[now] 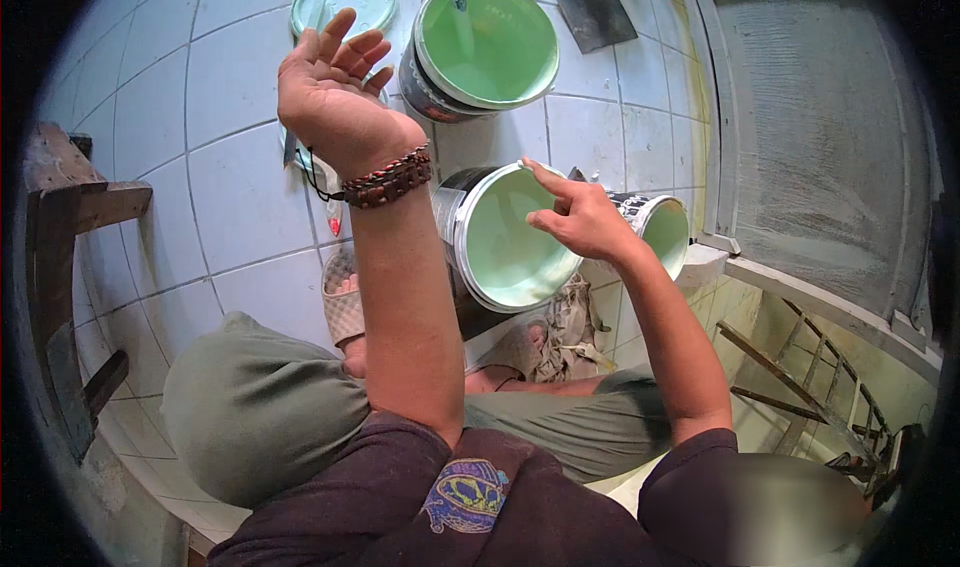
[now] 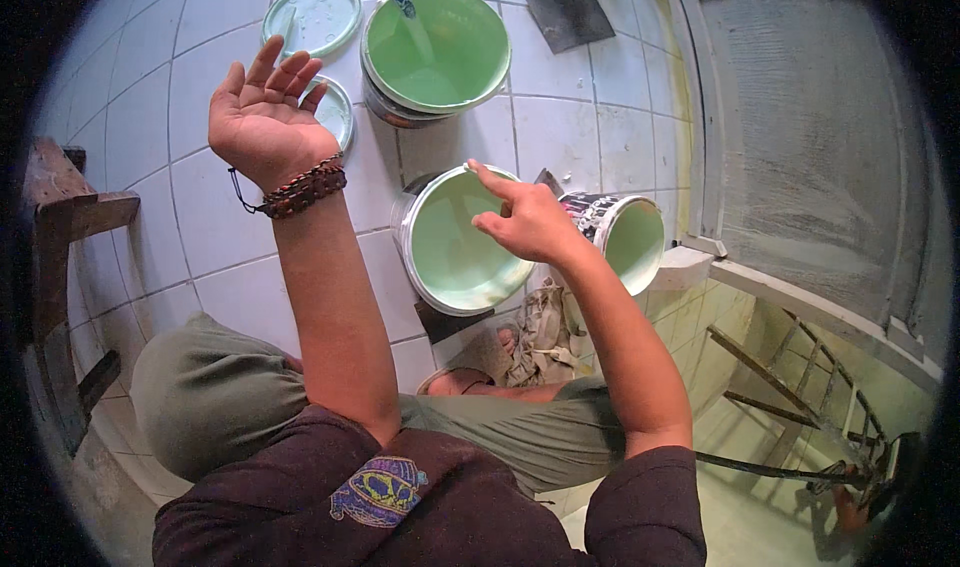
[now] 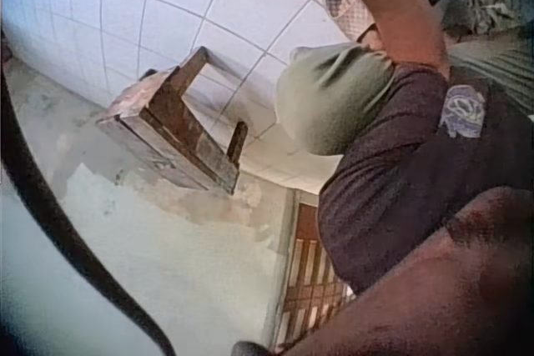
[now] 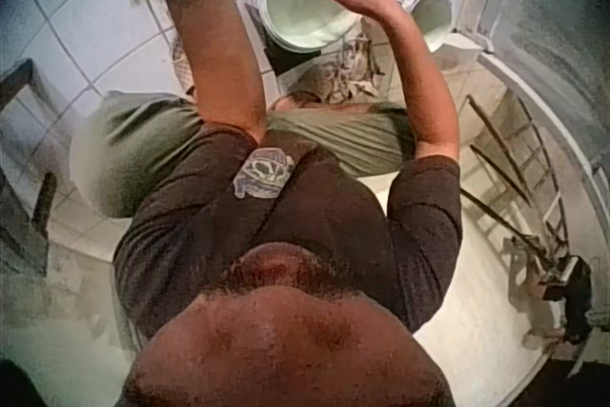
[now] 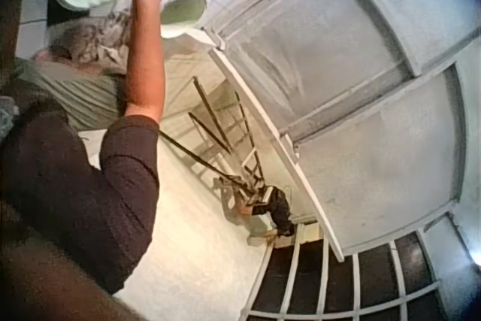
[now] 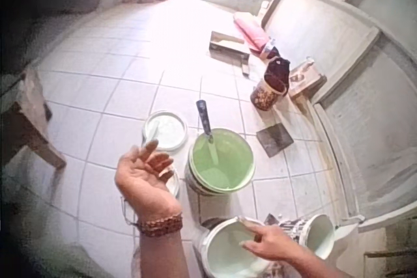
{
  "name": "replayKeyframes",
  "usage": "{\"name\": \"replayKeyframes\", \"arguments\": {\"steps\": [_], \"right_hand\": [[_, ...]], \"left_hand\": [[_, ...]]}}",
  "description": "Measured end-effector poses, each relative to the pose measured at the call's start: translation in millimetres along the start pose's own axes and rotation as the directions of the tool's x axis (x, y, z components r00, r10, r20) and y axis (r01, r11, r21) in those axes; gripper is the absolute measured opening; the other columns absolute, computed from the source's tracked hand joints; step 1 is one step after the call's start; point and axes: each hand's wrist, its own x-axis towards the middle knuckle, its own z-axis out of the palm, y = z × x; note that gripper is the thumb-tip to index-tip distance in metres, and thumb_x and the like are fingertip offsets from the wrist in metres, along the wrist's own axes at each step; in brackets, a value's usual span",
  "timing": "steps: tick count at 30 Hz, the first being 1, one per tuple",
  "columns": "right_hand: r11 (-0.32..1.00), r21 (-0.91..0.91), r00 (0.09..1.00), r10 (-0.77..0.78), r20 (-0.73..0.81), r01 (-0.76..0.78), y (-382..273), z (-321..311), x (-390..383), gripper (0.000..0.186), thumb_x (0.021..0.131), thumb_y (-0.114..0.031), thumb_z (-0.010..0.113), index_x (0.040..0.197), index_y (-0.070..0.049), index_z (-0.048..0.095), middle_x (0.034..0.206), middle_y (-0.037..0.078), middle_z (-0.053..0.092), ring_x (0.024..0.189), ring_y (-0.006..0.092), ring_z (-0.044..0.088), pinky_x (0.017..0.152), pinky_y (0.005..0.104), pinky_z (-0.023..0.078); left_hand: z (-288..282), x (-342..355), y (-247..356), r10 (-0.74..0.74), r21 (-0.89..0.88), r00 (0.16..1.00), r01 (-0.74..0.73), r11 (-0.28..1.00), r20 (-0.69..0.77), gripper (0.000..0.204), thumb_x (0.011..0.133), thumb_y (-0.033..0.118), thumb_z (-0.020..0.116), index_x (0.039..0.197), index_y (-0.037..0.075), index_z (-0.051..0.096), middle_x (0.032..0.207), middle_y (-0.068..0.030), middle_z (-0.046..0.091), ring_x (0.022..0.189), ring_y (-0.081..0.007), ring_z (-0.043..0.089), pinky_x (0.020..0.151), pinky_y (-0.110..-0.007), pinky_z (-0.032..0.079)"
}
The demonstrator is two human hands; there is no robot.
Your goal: The recorder is seen mixing light green paint in several containers.
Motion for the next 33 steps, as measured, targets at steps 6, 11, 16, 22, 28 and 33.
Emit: {"name": "replayKeyframes", "arguments": {"steps": [6, 11, 16, 22, 28, 33], "right_hand": [[0.881, 0.389, 0.944, 0.160, 0.289, -0.269, -2.3, -10.4, -6.2, 0.068, 0.082, -0.015, 0.066, 0.146, -0.027, 0.044, 0.057, -0.002, 0.039, 0.055, 0.0080, 0.032, 0.055, 0.0247, 0.036], [0.872, -0.451, 0.966, -0.084, 0.245, 0.190, 21.6, -24.2, -21.1, 0.077, 0.080, -0.009, 0.062, 0.147, -0.037, 0.038, 0.066, 0.007, 0.056, 0.056, 0.0179, 0.056, 0.056, 0.0344, 0.047], [0.199, -0.943, 0.956, -0.179, 0.232, 0.266, 48.9, -46.8, -6.1, 0.080, 0.087, -0.010, 0.056, 0.148, -0.051, 0.024, 0.080, 0.006, 0.057, 0.063, 0.0184, 0.057, 0.052, 0.0318, 0.045], [0.065, -0.956, 0.936, -0.233, 0.265, 0.287, 54.2, -65.8, -10.0, 0.077, 0.084, -0.013, 0.061, 0.147, -0.046, 0.032, 0.084, 0.004, 0.056, 0.070, 0.0175, 0.055, 0.056, 0.0322, 0.044], [0.888, -0.412, 0.979, -0.169, 0.117, 0.203, 39.0, -62.7, 13.6, 0.054, 0.089, -0.037, 0.059, 0.136, -0.010, 0.053, 0.118, 0.015, 0.062, 0.117, 0.0302, 0.052, 0.103, 0.0393, 0.039], [0.831, 0.453, 0.939, 0.222, 0.261, -0.323, 57.3, -22.1, 53.2, 0.078, 0.096, -0.062, 0.035, 0.130, 0.004, 0.055, 0.148, 0.014, 0.043, 0.134, 0.0274, 0.039, 0.113, 0.0392, 0.025]], "left_hand": [[-3.9, 4.4, 4.1, 0.026, -0.040, 1.000, -0.026, 0.999, 0.004, 0.041, 0.090, 0.035, 0.044, 0.106, 0.002, 0.062, 0.095, -0.0099, 0.069, 0.079, -0.0209, 0.062, 0.074, -0.037, 0.040], [-6.9, 8.1, 5.3, 0.045, -0.023, 0.999, -0.045, 0.999, 0.009, 0.041, 0.091, 0.034, 0.043, 0.106, 0.000, 0.061, 0.096, -0.0111, 0.069, 0.079, -0.0219, 0.062, 0.074, -0.037, 0.040], [-7.7, 9.5, 3.3, 0.060, -0.024, 0.998, -0.059, 0.998, 0.031, 0.041, 0.091, 0.033, 0.043, 0.106, -0.001, 0.060, 0.099, -0.0124, 0.069, 0.080, -0.0229, 0.063, 0.075, -0.038, 0.040], [-15.6, 16.8, 13.4, 0.071, -0.028, 0.996, -0.073, 0.997, -0.053, 0.040, 0.090, 0.033, 0.044, 0.104, 0.000, 0.061, 0.096, -0.0121, 0.069, 0.078, -0.0230, 0.063, 0.074, -0.037, 0.041], [-14.2, 22.9, 12.0, 0.090, 0.011, 0.992, -0.089, 0.996, -0.090, 0.047, 0.087, 0.035, 0.042, 0.106, -0.004, 0.062, 0.097, -0.0178, 0.068, 0.081, -0.0300, 0.065, 0.084, -0.044, 0.042], [-9.7, 31.7, 1.1, 0.044, -0.001, 0.996, -0.045, 0.999, -0.077, 0.046, 0.087, 0.034, 0.043, 0.106, -0.004, 0.061, 0.098, -0.0177, 0.068, 0.081, -0.0290, 0.065, 0.083, -0.045, 0.041]]}}
